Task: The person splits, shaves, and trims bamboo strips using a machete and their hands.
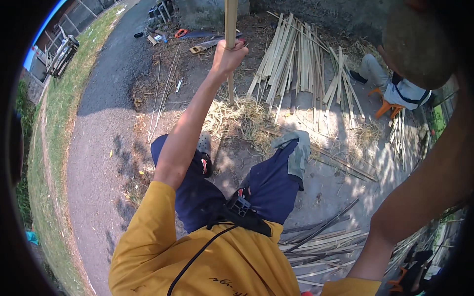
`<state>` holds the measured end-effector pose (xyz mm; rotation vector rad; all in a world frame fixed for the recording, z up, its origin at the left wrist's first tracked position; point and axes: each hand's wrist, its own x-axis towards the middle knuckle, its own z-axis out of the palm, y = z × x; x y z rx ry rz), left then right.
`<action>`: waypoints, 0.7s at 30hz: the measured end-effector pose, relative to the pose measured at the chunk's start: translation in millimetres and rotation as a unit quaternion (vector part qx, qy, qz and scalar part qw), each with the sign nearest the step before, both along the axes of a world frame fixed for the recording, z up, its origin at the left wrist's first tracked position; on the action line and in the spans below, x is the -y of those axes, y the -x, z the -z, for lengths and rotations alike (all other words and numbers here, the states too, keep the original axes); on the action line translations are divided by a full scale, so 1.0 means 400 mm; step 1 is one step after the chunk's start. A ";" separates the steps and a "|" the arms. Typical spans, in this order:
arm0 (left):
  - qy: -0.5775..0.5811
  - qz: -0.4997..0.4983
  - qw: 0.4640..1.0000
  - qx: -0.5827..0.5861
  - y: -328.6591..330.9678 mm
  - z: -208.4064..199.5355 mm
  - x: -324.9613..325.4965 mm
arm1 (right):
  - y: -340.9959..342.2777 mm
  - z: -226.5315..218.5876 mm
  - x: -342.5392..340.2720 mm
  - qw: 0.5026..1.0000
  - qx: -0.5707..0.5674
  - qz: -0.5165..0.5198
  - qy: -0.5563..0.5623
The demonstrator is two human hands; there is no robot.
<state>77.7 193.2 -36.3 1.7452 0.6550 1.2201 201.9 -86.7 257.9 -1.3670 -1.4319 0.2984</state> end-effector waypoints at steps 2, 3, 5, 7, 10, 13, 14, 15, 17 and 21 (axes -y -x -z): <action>0.045 -0.004 0.992 -0.119 0.131 0.346 0.003 | 0.055 0.116 -0.095 0.992 0.038 -0.045 0.109; 0.147 0.026 0.987 -0.053 0.111 0.435 0.050 | 0.064 0.165 -0.135 0.988 0.044 -0.046 0.137; 0.104 -0.050 0.991 -0.067 0.129 0.489 0.015 | 0.130 0.102 -0.117 0.991 -0.017 -0.046 0.123; 0.108 0.025 0.989 -0.100 0.109 0.424 0.002 | 0.120 0.085 -0.060 0.986 -0.078 -0.008 0.148; 0.108 0.073 0.982 -0.136 0.120 0.386 0.009 | 0.138 0.060 -0.034 0.981 -0.075 0.033 0.173; 0.103 0.095 0.985 -0.105 0.123 0.397 0.039 | 0.123 0.063 -0.050 0.981 -0.060 0.059 0.176; 0.127 0.085 0.986 -0.071 0.122 0.407 0.039 | 0.098 0.079 -0.052 0.989 -0.015 0.033 0.146; 0.153 0.075 0.985 -0.039 0.127 0.428 0.040 | 0.082 0.095 -0.060 0.993 0.028 0.007 0.116; 0.181 0.072 0.978 -0.081 0.140 0.481 0.038 | 0.086 0.108 -0.068 0.994 0.009 -0.002 0.112; 0.176 0.025 0.981 -0.079 0.146 0.524 0.028 | 0.099 0.119 -0.085 0.991 -0.034 -0.027 0.129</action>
